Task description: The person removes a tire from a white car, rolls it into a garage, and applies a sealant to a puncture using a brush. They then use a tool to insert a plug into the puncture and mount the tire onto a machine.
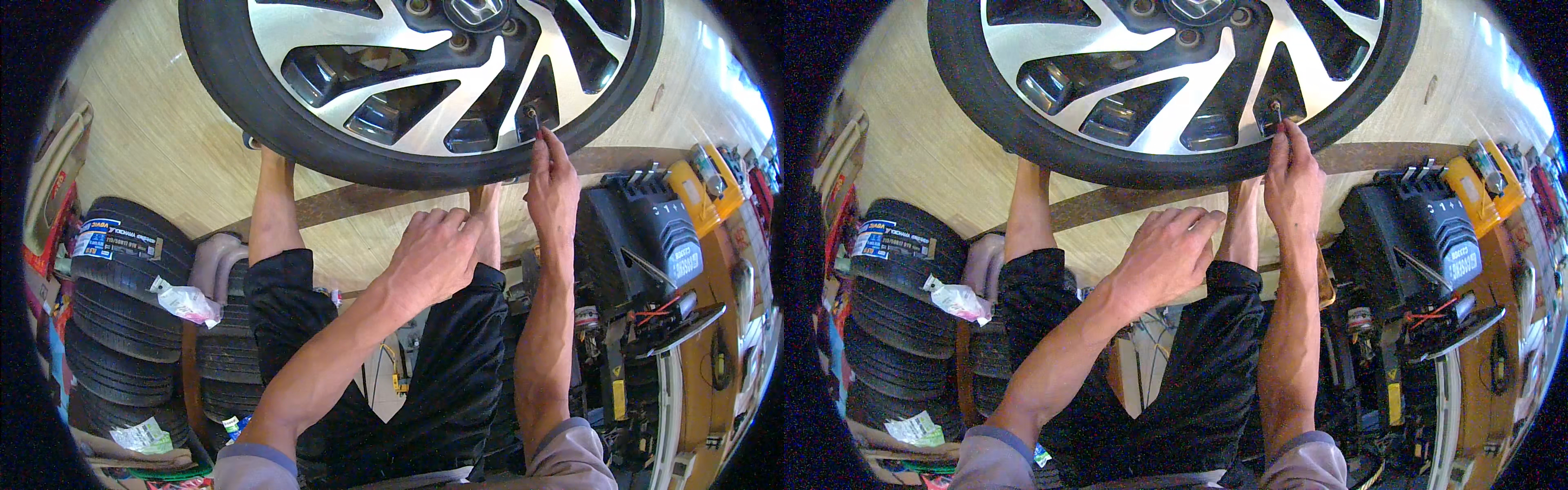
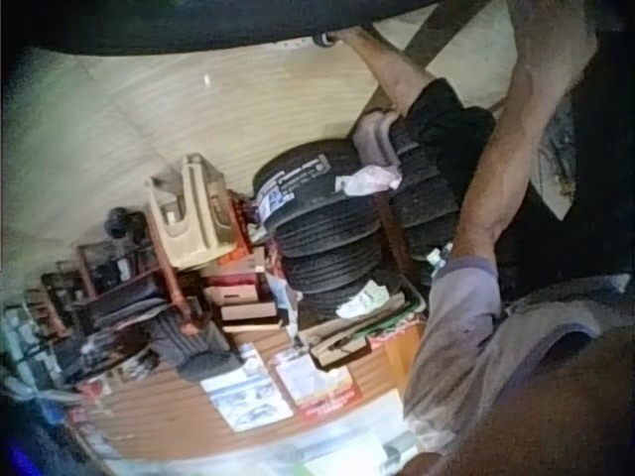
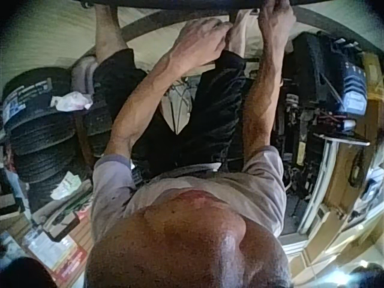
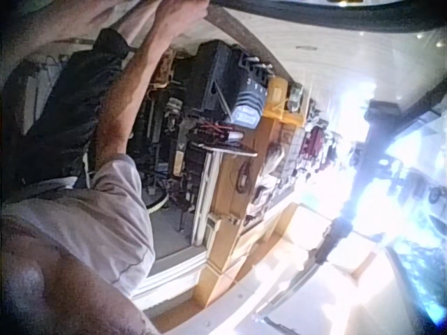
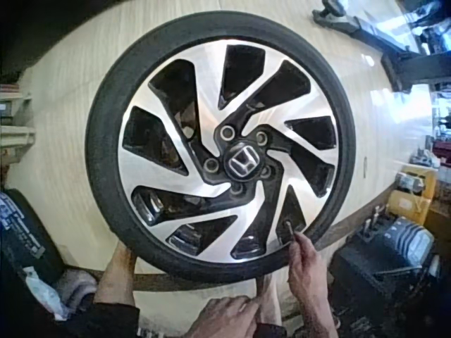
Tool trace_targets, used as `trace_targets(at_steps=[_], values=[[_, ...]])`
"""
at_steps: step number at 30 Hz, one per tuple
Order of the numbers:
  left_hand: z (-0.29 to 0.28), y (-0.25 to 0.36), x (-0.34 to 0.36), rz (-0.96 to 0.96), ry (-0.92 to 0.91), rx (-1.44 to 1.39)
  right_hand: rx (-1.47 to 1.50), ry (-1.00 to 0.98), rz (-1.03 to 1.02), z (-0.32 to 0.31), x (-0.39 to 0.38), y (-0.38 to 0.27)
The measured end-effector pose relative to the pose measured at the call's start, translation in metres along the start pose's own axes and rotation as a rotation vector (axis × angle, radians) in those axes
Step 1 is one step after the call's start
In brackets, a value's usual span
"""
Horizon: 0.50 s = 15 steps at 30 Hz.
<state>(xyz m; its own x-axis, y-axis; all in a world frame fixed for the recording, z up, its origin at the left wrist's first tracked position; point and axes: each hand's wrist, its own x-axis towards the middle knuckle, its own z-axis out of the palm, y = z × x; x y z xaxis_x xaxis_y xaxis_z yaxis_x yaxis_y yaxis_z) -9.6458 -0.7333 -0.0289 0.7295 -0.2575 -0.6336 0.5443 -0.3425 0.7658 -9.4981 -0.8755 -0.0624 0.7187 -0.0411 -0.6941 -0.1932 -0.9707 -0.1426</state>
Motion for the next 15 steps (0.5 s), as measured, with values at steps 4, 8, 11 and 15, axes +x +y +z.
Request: trace_targets(at_steps=[4,8,11,15], values=[[-0.001,0.000,-0.001,-0.006,-0.014,-0.007,-0.079,0.025,-0.060,-0.001,0.001,0.000],[0.000,0.001,0.000,0.003,-0.008,-0.007,-0.209,0.038,-0.165,-0.008,0.007,-0.002],[-0.002,0.003,0.000,0.015,0.007,0.005,-0.476,-0.009,-0.218,-0.018,0.019,-0.020],[-0.005,0.011,0.000,0.041,0.019,-0.001,-0.656,-0.230,-0.360,-0.033,0.048,-0.034]])
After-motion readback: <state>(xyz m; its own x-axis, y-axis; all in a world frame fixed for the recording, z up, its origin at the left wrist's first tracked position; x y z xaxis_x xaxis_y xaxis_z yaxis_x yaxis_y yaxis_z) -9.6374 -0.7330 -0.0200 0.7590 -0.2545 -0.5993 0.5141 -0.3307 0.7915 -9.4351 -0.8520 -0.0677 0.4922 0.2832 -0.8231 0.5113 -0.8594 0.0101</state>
